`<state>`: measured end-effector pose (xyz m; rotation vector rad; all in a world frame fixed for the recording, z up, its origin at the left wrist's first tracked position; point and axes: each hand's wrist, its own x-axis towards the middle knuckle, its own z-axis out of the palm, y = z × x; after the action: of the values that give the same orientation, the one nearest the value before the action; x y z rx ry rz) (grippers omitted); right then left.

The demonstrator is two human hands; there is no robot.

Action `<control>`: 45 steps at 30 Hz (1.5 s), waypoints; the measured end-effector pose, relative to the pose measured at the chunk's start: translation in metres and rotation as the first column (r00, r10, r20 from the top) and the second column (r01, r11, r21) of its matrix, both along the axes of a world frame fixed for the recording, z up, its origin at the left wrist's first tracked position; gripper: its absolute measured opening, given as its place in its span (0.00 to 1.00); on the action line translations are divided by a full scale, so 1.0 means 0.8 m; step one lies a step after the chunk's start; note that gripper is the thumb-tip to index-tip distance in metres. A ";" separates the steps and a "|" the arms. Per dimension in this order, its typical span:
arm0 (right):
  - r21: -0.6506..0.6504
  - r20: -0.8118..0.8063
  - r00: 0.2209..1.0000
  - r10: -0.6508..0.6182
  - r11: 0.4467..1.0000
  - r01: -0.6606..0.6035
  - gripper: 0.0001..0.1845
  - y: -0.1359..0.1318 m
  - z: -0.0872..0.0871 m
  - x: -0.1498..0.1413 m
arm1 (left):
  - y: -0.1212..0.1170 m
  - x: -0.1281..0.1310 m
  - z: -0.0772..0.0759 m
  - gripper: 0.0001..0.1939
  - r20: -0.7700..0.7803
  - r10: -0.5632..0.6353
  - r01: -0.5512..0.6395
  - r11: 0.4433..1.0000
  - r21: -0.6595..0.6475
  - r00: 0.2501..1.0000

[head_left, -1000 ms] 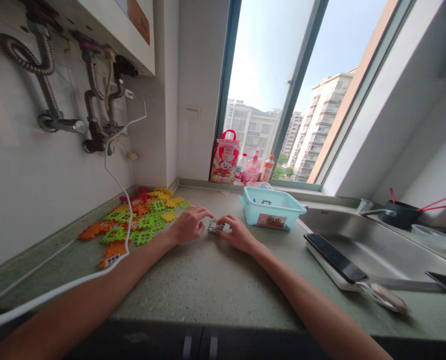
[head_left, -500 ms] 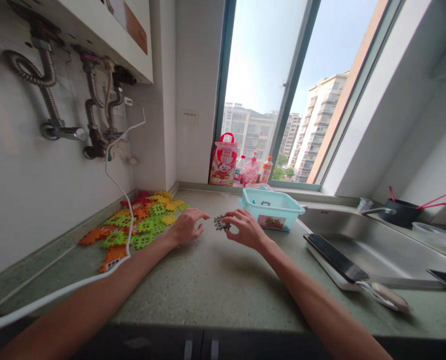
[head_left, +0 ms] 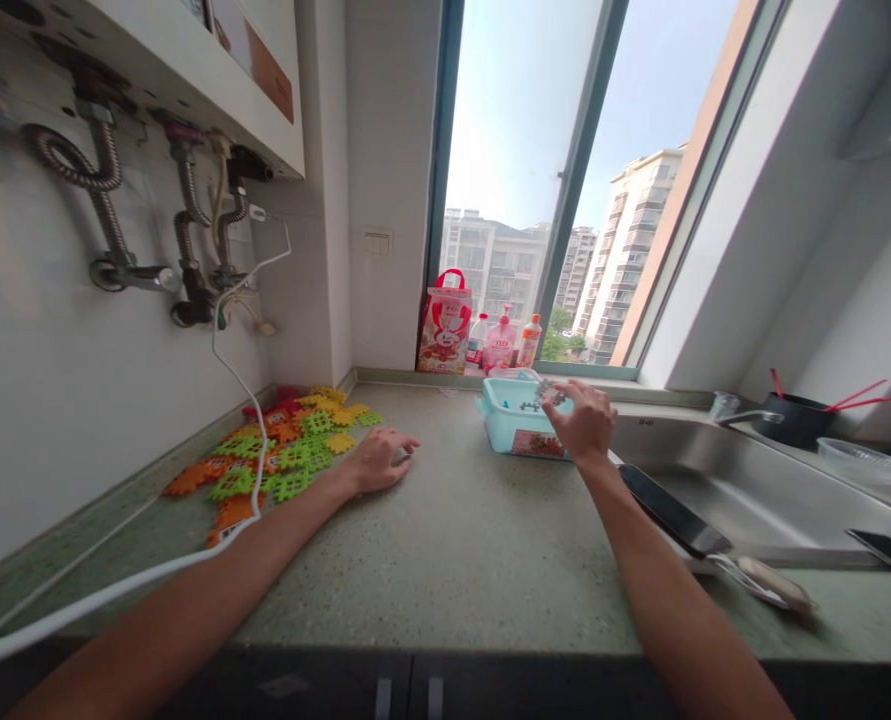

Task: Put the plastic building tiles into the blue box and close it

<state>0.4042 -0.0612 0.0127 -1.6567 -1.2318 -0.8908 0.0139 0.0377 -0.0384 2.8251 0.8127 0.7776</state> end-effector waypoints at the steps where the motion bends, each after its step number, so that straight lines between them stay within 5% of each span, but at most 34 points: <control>1: -0.025 0.015 1.000 0.000 1.000 0.001 0.17 0.001 -0.001 -0.003 | 0.000 0.000 0.000 0.15 -0.005 0.001 -0.001 1.000 0.001 1.000; 4: -0.033 0.096 0.992 0.079 0.997 -0.076 0.16 0.003 -0.002 -0.023 | 0.001 0.000 0.002 0.15 -0.021 0.004 -0.004 1.000 0.022 1.000; 8: -0.116 0.206 0.902 0.378 0.925 -0.362 0.12 0.004 -0.010 -0.071 | 0.003 -0.001 0.004 0.18 -0.063 0.026 -0.023 0.999 0.043 0.998; 11: -0.314 0.165 0.725 0.669 0.732 -0.604 0.12 0.005 -0.028 -0.112 | 0.001 -0.002 0.004 0.20 -0.105 0.062 -0.056 0.997 0.059 0.993; 14: -0.478 0.010 0.586 0.811 0.518 -0.709 0.11 0.010 -0.052 -0.141 | -0.002 -0.001 0.005 0.21 -0.152 0.120 -0.106 0.990 0.092 0.981; 17: -0.544 -0.089 0.555 0.827 0.427 -0.722 0.10 0.018 -0.074 -0.150 | -0.002 -0.007 0.012 0.22 -0.213 0.188 -0.162 0.978 0.134 0.959; 20: -0.529 -0.141 0.553 0.821 0.409 -0.743 0.10 0.023 -0.082 -0.145 | 0.009 -0.028 0.027 0.20 -0.310 0.323 -0.269 0.941 0.204 0.894; 24: -0.451 -0.197 0.512 0.836 0.387 -0.805 0.11 0.023 -0.075 -0.137 | 0.037 -0.074 0.046 0.16 -0.354 0.577 -0.510 0.817 0.270 0.736; 28: -0.407 -0.225 0.520 0.824 0.405 -0.819 0.11 0.021 -0.072 -0.137 | 0.065 -0.099 0.038 0.18 -0.337 0.655 -0.568 0.755 0.326 0.677; 35: -0.473 -0.286 0.506 0.813 0.339 -0.813 0.11 0.016 -0.073 -0.144 | 0.089 -0.100 0.004 0.26 -0.319 0.608 -0.580 0.793 0.186 0.728; 45: -0.512 -0.346 0.499 0.794 0.286 -0.810 0.12 0.014 -0.070 -0.143 | 0.062 -0.069 0.000 0.29 -0.284 0.408 -0.401 0.912 0.088 0.867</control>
<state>0.2897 -0.0503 -0.0430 -1.1364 -2.2151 0.2603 -0.0411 0.0876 -0.0382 2.8680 1.4879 0.3972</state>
